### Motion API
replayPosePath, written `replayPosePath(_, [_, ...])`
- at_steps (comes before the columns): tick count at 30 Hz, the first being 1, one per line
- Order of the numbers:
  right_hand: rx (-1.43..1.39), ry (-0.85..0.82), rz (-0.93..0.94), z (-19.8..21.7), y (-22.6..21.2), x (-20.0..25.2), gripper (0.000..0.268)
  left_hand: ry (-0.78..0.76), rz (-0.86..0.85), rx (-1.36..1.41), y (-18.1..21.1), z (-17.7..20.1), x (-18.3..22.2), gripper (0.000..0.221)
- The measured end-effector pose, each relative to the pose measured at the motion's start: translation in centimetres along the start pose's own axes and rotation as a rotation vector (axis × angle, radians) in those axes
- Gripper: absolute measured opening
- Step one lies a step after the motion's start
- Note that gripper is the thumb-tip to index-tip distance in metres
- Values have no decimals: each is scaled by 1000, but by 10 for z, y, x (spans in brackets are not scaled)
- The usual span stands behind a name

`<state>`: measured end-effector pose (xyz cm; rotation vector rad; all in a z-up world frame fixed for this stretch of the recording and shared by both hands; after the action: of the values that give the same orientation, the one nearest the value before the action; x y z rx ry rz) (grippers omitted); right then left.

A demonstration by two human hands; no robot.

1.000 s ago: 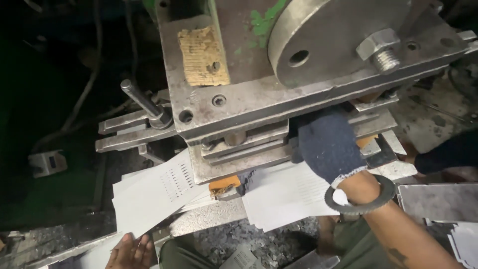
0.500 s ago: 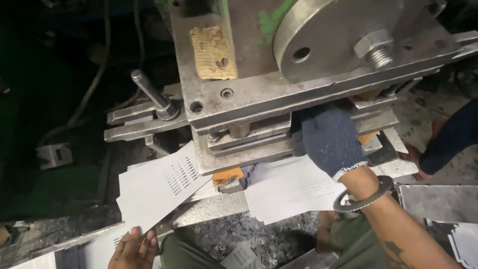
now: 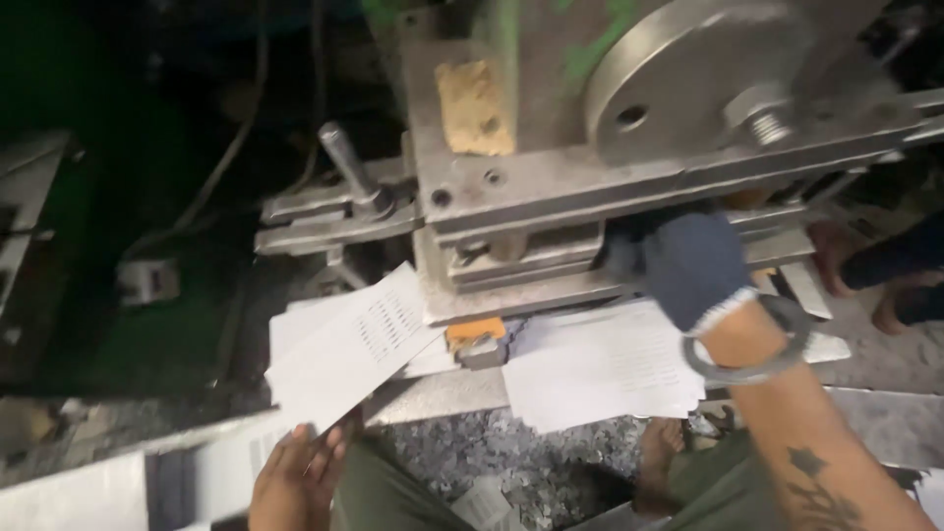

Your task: Feeding metal plates into a stamping machine and stacking the finished parts.

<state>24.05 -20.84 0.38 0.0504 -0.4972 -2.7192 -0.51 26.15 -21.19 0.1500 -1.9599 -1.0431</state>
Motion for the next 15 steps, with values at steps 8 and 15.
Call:
replayPosePath(8, [-926, 287, -64, 46, -38, 126, 10, -10, -127, 64, 20, 9, 18, 34])
replayPosePath(15, [-866, 537, 36, -36, -66, 175, 8, 13, -277, 81, 32, 53, 21, 25])
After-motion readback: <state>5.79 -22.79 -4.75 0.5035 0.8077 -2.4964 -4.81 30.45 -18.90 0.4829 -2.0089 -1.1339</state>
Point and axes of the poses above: each hand's wrist, its own x-axis away from the middle knuckle, its own z-axis out of the back of the hand, y = z × x, the point moved 9 cm from there along -x, towards the middle knuckle, and after that the axes turned 7 degrees about -y, right-handed, at the moved point
